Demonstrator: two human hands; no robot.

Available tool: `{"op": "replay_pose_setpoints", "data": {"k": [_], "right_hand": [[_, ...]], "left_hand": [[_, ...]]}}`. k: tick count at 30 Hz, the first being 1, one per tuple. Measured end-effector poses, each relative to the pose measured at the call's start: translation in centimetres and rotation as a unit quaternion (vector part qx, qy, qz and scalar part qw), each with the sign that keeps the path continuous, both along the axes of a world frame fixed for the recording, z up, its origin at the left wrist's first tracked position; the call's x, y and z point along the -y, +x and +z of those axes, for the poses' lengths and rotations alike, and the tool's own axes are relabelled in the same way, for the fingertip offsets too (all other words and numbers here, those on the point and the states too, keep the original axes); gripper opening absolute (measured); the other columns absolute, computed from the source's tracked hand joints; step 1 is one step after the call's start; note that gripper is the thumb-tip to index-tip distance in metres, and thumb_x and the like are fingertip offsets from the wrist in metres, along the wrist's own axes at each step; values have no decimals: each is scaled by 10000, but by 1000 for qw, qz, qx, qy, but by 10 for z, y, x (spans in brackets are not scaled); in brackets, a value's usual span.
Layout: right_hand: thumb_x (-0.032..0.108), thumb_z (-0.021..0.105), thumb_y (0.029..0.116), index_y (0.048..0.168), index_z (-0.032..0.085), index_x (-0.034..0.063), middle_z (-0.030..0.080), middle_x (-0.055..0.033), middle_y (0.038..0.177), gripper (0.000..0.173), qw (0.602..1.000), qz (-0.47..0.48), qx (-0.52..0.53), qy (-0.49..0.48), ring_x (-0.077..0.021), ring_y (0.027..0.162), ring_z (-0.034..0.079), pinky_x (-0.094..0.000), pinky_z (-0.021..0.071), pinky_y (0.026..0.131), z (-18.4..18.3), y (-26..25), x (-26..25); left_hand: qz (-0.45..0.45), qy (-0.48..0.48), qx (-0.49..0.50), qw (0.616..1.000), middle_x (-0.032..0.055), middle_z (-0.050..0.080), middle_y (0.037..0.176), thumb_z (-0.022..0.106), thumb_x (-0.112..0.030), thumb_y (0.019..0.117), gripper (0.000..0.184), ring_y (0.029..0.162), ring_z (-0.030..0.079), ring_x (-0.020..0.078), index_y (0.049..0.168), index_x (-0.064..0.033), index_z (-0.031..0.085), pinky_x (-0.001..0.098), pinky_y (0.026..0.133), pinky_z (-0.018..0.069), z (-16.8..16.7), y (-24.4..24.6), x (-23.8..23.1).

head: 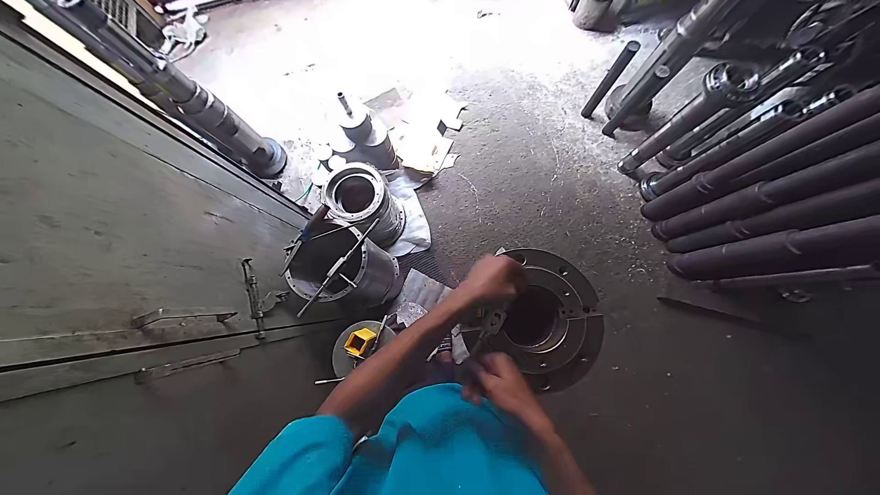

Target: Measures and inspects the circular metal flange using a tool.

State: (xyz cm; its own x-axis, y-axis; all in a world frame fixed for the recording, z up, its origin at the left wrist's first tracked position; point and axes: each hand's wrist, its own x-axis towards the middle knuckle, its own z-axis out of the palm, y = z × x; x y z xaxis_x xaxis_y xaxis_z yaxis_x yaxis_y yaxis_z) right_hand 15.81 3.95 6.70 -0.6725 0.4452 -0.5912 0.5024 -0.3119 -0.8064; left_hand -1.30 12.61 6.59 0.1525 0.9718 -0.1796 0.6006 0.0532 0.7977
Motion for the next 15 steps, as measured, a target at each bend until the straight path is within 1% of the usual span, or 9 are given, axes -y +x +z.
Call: {"op": "replay_pose_setpoints", "data": {"k": [3,4,5,6,7,9,11,13,15], "right_hand": [[7,563,975,1027,604,-79,658,-66,742,108,959,-283,-13,-4,-75,622,613,-261,539,615,0,-72,31],[-23,564,958,1193,542,-112,622,-101,864,252,950,-310,-20,-23,-94,736,598,-272,535,718,0,-81,33],[-23,555,952,1179,536,-102,616,-91,836,241,949,-313,-25,-30,-86,700,590,-263,530,676,-1,-83,33],[-5,531,957,1018,580,-65,662,-57,700,98,960,-279,-31,-25,-60,562,595,-237,514,550,0,-79,28],[51,489,1029,977,638,-56,701,-40,708,190,980,-190,-46,-24,-60,553,621,-239,532,542,5,-65,20],[127,518,1050,1048,734,4,758,-18,860,249,990,-59,-94,84,-64,706,705,-263,611,669,8,-25,1],[179,563,1019,1030,769,68,767,-4,905,234,944,-76,-87,310,-68,775,722,-291,627,713,8,13,-19],[264,570,1015,1063,786,118,767,-35,1026,266,882,-75,-5,466,-157,911,726,-391,611,818,7,44,-59],[367,548,1018,1118,790,166,751,-67,1124,330,863,-14,82,499,-266,993,705,-496,566,860,3,67,-94]], "left_hand": [[-278,-105,-118,947,191,691,998,682,-149,948,178,987,668,385,1066,-17,702,613,808,520,38,51,-26],[-323,-113,-128,931,200,691,1022,632,-150,982,192,997,669,391,1109,-21,697,614,809,519,42,56,-24],[-336,-112,-125,927,203,695,1044,594,-137,1005,214,1006,671,400,1171,-42,691,625,811,518,45,52,-18],[-321,-89,-111,936,169,711,1038,575,-135,1006,244,986,685,375,1217,-101,693,621,796,528,44,41,-9],[-277,-62,-79,956,125,728,1053,580,-138,1004,274,983,696,333,1250,-150,698,610,813,540,40,25,3],[-143,-1,-2,990,42,754,1142,599,-172,1007,277,1028,717,221,1261,-165,708,544,904,559,24,-21,34],[-26,20,70,997,14,760,1137,602,-236,1015,269,1028,722,127,1222,-101,709,434,940,581,4,-60,83],[51,-20,152,987,20,763,1081,607,-265,1008,349,864,708,75,1291,-74,677,320,780,591,-10,-74,129],[134,-42,256,956,49,770,1044,623,-173,1005,341,701,691,81,1315,-37,664,269,593,577,-19,-61,160]]}}
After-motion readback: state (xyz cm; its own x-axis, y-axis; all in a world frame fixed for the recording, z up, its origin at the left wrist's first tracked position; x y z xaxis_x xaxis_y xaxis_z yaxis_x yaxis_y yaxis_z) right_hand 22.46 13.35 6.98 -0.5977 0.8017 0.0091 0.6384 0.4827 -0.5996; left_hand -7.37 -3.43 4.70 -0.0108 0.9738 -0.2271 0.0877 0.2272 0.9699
